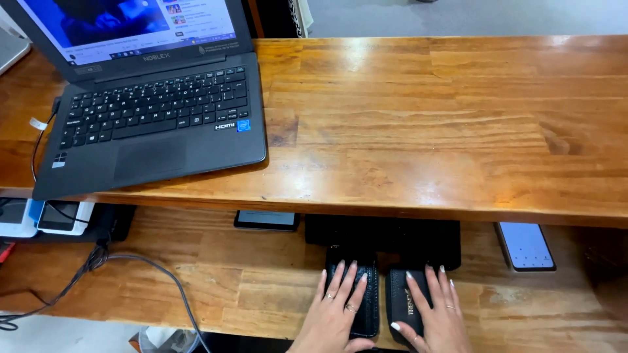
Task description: The person is unzipping, inspecting, and arranging several black wallets and pouches on a wooden desk.
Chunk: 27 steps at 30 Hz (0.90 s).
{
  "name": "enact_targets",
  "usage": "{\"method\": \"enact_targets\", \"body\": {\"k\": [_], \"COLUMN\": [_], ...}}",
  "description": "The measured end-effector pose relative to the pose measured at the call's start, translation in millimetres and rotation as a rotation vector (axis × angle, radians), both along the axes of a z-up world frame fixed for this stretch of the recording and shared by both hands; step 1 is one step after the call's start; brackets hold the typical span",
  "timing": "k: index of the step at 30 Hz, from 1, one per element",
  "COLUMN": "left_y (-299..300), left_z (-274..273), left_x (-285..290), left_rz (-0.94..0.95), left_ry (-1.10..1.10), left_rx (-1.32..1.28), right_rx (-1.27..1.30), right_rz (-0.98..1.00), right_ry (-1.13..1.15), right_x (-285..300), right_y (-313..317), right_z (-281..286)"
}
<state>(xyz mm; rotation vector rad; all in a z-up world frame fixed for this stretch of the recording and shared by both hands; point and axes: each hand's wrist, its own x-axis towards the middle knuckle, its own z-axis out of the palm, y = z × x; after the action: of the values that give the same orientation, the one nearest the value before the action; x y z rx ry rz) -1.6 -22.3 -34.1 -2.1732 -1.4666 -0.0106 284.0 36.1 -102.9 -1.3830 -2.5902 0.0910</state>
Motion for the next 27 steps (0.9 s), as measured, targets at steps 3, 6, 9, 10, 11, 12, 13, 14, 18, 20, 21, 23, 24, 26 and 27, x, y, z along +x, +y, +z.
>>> {"method": "enact_targets", "body": {"k": [3, 6, 9, 10, 11, 12, 13, 14, 18, 20, 21, 23, 24, 26, 27], "left_y": [-2.2, -0.1, 10.3, 13.6, 15.1, 27.8, 39.1, 50.2, 86.8, 87.4, 85.9, 79.4, 83.5, 76.7, 77.1], "left_z": [-4.7, 15.7, 63.9, 71.5, 79.5, 81.1, 82.3, 83.7, 51.6, 78.4, 81.0, 82.6, 62.1, 16.4, 17.0], "left_x": [4.4, 3.0, -7.2, -10.4, -13.9, -15.8, -17.0, -17.9, -17.6, -9.7, -10.2, -10.4, -13.6, -14.3, -13.9], "left_rz": [0.002, 0.02, -0.098, -0.101, -0.105, -0.103, -0.027, 0.049, 0.063, 0.206, 0.2, 0.209, 0.206, -0.005, 0.001], "left_ry": [-0.118, -0.113, -0.786, -0.831, -0.873, -0.873, -0.867, -0.859, -0.707, -0.622, -0.619, -0.592, -0.591, -0.64, -0.641], "left_rx": [-0.001, 0.021, -0.887, -0.806, -0.727, -0.726, -0.657, -0.588, -0.391, -0.877, -0.873, -0.865, -0.871, -0.401, -0.402], "right_rx": [0.035, 0.072, 0.064, 0.048, 0.028, 0.027, 0.017, 0.006, -0.082, -0.016, -0.01, 0.102, 0.098, 0.06, 0.057], "right_rz": [0.002, -0.045, -0.056, -0.061, -0.067, -0.065, -0.074, -0.083, 0.112, 0.206, 0.201, 0.175, 0.171, 0.167, 0.173], "right_ry": [0.008, -0.087, -0.093, -0.035, 0.024, 0.025, 0.061, 0.098, 0.047, -0.02, -0.019, -0.044, -0.046, -0.02, -0.02], "right_x": [-4.3, -4.2, -7.6, -9.8, -12.4, -21.5, -29.5, -37.3, -74.5, -82.4, -79.8, -73.6, -72.2, -64.3, -60.3], "right_y": [-0.9, -5.0, 0.9, 7.1, 10.9, 24.2, 35.0, 45.7, 88.9, 100.3, 99.6, 93.6, 97.3, 90.4, 90.9], "right_z": [4.1, 3.6, 18.8, 32.5, 46.1, 62.9, 79.4, 96.0, 83.9, 59.2, 58.6, 53.9, 58.6, 64.1, 65.9]}}
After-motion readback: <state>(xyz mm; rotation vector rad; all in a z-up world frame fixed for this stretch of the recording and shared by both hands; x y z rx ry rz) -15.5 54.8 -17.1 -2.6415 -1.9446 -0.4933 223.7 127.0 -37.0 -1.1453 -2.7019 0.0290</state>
